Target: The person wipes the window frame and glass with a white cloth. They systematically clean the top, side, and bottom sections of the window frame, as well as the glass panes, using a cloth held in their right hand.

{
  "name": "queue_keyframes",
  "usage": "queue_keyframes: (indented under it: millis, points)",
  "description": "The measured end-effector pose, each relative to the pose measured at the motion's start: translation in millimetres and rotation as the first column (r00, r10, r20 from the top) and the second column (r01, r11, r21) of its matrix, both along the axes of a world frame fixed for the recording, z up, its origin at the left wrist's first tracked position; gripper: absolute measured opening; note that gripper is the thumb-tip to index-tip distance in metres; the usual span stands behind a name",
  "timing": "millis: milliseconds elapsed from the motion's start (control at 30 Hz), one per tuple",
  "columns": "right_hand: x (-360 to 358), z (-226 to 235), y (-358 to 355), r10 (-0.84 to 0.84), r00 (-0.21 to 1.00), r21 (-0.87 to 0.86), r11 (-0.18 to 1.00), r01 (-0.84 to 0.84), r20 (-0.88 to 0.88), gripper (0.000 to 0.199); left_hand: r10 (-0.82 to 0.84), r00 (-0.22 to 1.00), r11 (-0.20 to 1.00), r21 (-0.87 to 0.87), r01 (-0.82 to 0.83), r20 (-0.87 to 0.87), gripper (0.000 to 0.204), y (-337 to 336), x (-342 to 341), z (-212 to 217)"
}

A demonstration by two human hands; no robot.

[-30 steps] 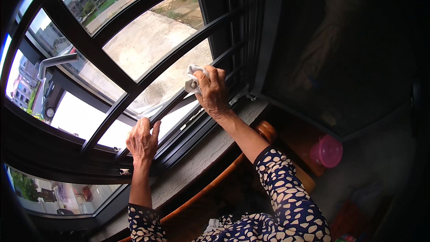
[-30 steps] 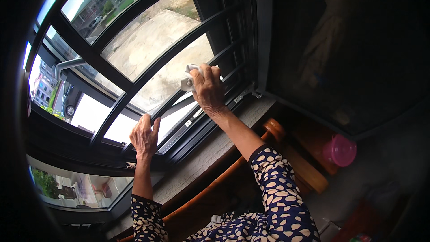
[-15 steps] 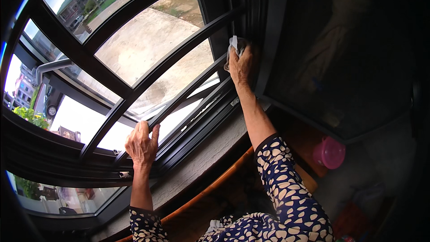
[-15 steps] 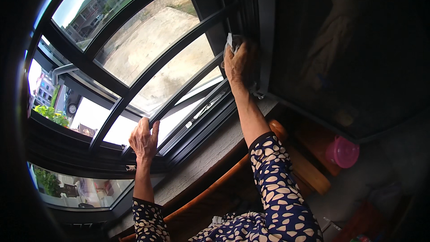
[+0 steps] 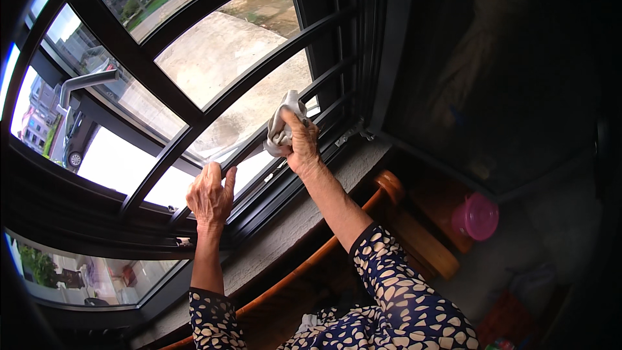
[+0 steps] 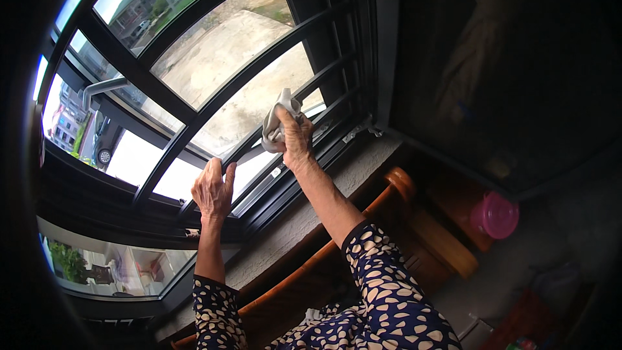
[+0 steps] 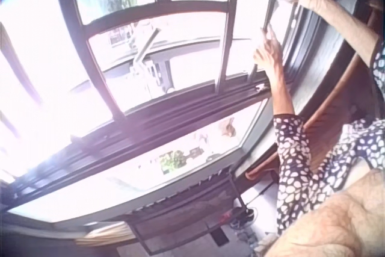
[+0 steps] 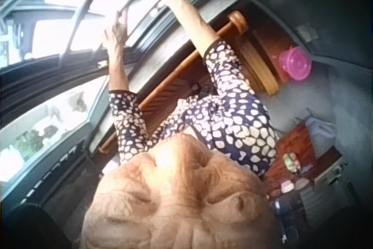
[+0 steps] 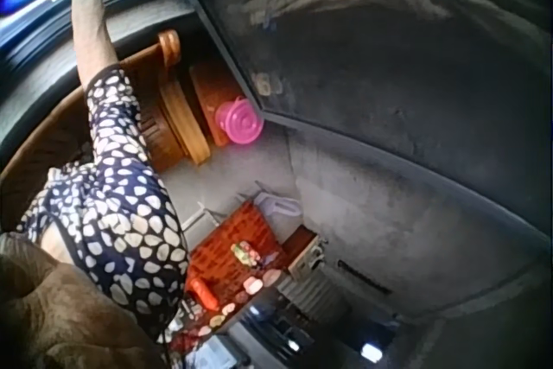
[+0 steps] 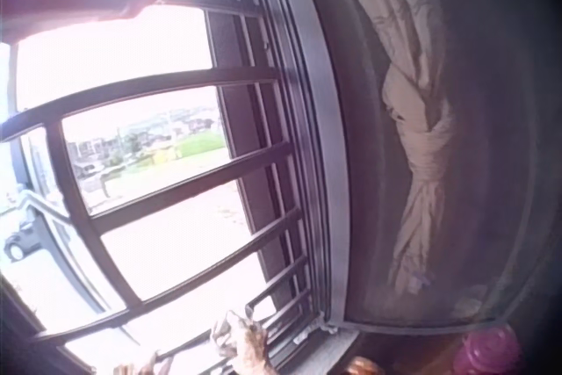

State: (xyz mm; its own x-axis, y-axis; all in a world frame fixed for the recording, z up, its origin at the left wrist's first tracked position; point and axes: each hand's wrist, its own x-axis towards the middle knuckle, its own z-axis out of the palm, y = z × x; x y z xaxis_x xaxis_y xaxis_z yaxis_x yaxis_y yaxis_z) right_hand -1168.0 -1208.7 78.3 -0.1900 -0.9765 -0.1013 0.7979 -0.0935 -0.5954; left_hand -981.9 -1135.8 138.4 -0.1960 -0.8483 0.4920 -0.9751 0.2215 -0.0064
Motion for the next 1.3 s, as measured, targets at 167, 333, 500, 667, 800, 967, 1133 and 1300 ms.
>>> queue_keyframes:
  millis: [167,333,500,667,800,967,1133,1300]
  points:
    - [30,-10,34,0.288,0.955,-0.112,0.949,-0.294,-0.064,0.017,-0.018,1.000,1.000,-0.002,0.018,0.010,0.036,-2,0,-4]
    - [-17,-23,41,0.086,0.891,0.030,0.996,-0.081,-0.445,0.024,-0.007,1.000,1.000,-0.011,0.007,0.011,0.034,1,8,-2]
    - [-119,-65,-45,-0.367,0.262,-0.171,0.814,0.555,-0.893,0.041,-0.019,1.000,1.000,-0.010,0.019,-0.003,0.032,-1,5,-3]
    - [-106,-74,-78,-0.278,-0.100,-0.259,0.623,0.738,-0.955,0.047,-0.040,0.999,0.999,-0.024,0.041,0.019,0.031,0,6,-1]
    - [-103,-106,-72,-0.183,-0.278,-0.328,0.649,0.687,-0.943,0.043,-0.045,0.999,0.999,0.001,0.045,0.006,0.031,-2,0,1]
    - [-45,-78,-26,-0.299,-0.318,-0.417,0.805,0.422,-0.900,0.040,-0.010,1.000,0.998,0.062,0.010,-0.006,0.029,1,6,2]
    - [-4,-72,7,-0.322,-0.404,-0.449,0.850,0.274,-0.856,0.045,-0.178,0.984,0.957,-0.230,0.174,0.004,0.038,27,11,-16]
    - [40,-51,42,-0.273,-0.427,-0.346,0.933,0.102,-0.862,0.046,-0.215,0.971,0.905,-0.395,0.159,-0.102,0.031,106,37,-53]
